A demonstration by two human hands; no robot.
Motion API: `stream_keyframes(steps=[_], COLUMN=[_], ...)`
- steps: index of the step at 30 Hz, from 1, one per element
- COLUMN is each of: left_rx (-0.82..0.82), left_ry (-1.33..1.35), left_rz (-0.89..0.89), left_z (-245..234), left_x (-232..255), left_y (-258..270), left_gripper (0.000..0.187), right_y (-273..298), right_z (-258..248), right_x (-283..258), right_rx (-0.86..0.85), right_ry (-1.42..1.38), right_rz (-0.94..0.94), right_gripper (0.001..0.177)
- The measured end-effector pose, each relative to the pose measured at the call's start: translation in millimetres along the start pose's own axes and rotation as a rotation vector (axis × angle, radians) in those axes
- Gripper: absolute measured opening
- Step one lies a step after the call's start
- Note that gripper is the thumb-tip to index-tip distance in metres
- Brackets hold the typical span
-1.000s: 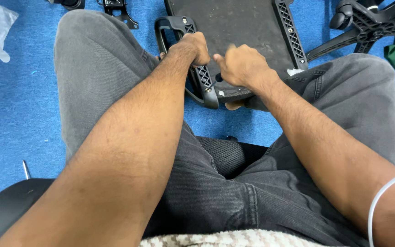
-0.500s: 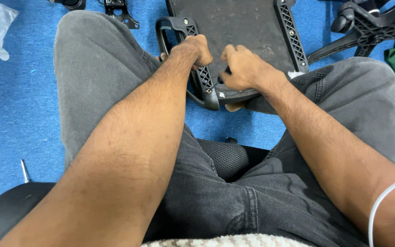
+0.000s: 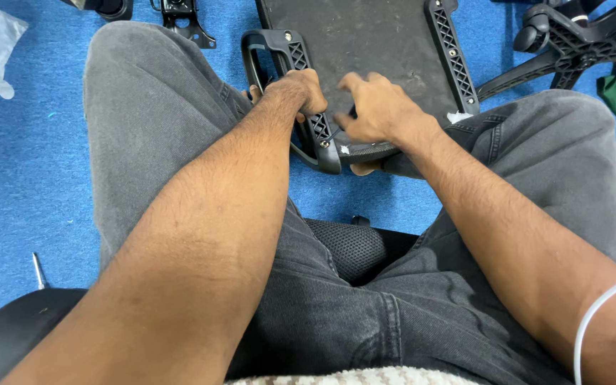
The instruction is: The person sits on the floor and uses a screwdriver to remove screws from the underside of an office chair seat. They detach a plastic frame from the seat base and continue unscrewing fasteners from the removed frame.
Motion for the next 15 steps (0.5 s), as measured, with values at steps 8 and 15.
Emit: stream_keyframes(steps=[8, 15], left_rx=[-0.006, 0.001], left_ry=[-0.006, -0.069], left_rz=[0.020, 0.042], left_z=[-2.2, 0.5], left_x=[1.4, 5.0], left_y=[-9.2, -23.5], left_gripper=[0.025, 0.028], right_y=[15.6, 9.8], right_z=[-11.9, -3.6], right_x=[-9.8, 0.0], right_rx=[0.058, -0.038], right_ry=[-0.159, -0.107], right_rz=[-0.018, 0.151], right_gripper=[0.034, 0.041])
Point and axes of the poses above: each hand's wrist, its own y-axis away from the middle knuckle, its own z-axis out of the palm, x = y × z, the point moved 10 cm from there along -y, towards the middle knuckle, and after that the axes turned 14 degrees about -x, right-handed, at the moved point
